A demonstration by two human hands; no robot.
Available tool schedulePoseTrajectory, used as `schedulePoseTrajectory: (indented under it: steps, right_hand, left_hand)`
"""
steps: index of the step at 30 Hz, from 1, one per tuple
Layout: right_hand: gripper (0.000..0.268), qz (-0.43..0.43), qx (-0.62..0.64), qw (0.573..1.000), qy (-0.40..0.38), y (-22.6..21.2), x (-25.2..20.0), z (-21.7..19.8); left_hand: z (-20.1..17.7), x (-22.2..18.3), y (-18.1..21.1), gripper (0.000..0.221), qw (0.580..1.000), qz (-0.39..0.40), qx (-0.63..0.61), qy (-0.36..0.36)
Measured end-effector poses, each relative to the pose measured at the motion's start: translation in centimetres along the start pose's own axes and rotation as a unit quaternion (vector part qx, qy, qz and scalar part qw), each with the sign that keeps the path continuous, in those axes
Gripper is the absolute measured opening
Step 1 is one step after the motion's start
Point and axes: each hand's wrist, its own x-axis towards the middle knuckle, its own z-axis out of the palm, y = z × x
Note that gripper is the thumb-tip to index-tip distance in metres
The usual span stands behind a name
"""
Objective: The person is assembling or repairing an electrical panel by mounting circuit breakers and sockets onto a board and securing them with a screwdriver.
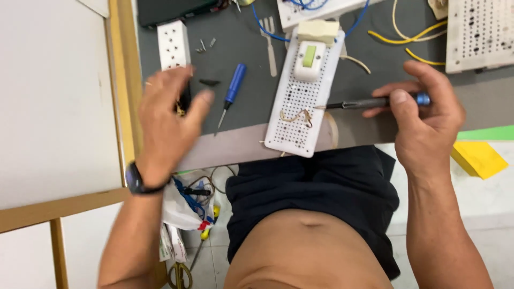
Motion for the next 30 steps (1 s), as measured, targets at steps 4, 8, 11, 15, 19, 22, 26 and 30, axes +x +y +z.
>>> schedulePoseTrajectory:
  steps: [4, 8, 11, 15, 19, 22, 26, 30]
  right_hand:
    - [0.036, 0.017, 0.027, 0.999, -0.044, -0.1, 0.1, 0.1]
    - [0.030, 0.039, -0.021, 0.998, -0.049, -0.9, 0.4, 0.3]
    - [0.024, 0.087, -0.043, 0.995, -0.036, -1.2, 0.7, 0.3]
    - [0.019, 0.087, -0.024, 0.995, -0.044, -0.6, 0.9, 0.3]
    - [0.020, 0.091, -0.018, 0.995, -0.039, -0.6, 1.1, 0.3]
    - [0.022, 0.093, -0.032, 0.994, -0.040, -1.1, 1.2, 0.4]
    - [0.022, 0.100, -0.045, 0.993, -0.038, -1.6, 1.1, 0.6]
    - [0.024, 0.112, -0.049, 0.992, -0.037, -1.5, 1.1, 0.5]
  left_hand:
    - [3.0, -1.7, 5.0, 0.048, 0.994, 0.045, -0.096, -0.041]
    - [5.8, -0.2, 6.8, 0.030, 0.985, 0.052, -0.164, -0.027]
    - [6.3, 0.7, 7.0, 0.011, 0.959, 0.001, -0.284, 0.013]
    - [5.1, 0.8, 5.4, 0.016, 0.767, -0.129, -0.622, 0.091]
    - [2.3, 0.1, 4.7, 0.026, 0.856, -0.085, -0.505, 0.060]
    - [3.5, 1.0, 6.4, 0.038, 0.940, -0.045, -0.300, -0.155]
    - [7.3, 0.4, 7.3, 0.030, 0.955, 0.036, -0.237, -0.172]
    - [7.1, 1.3, 9.0, 0.010, 0.960, 0.056, -0.271, -0.034]
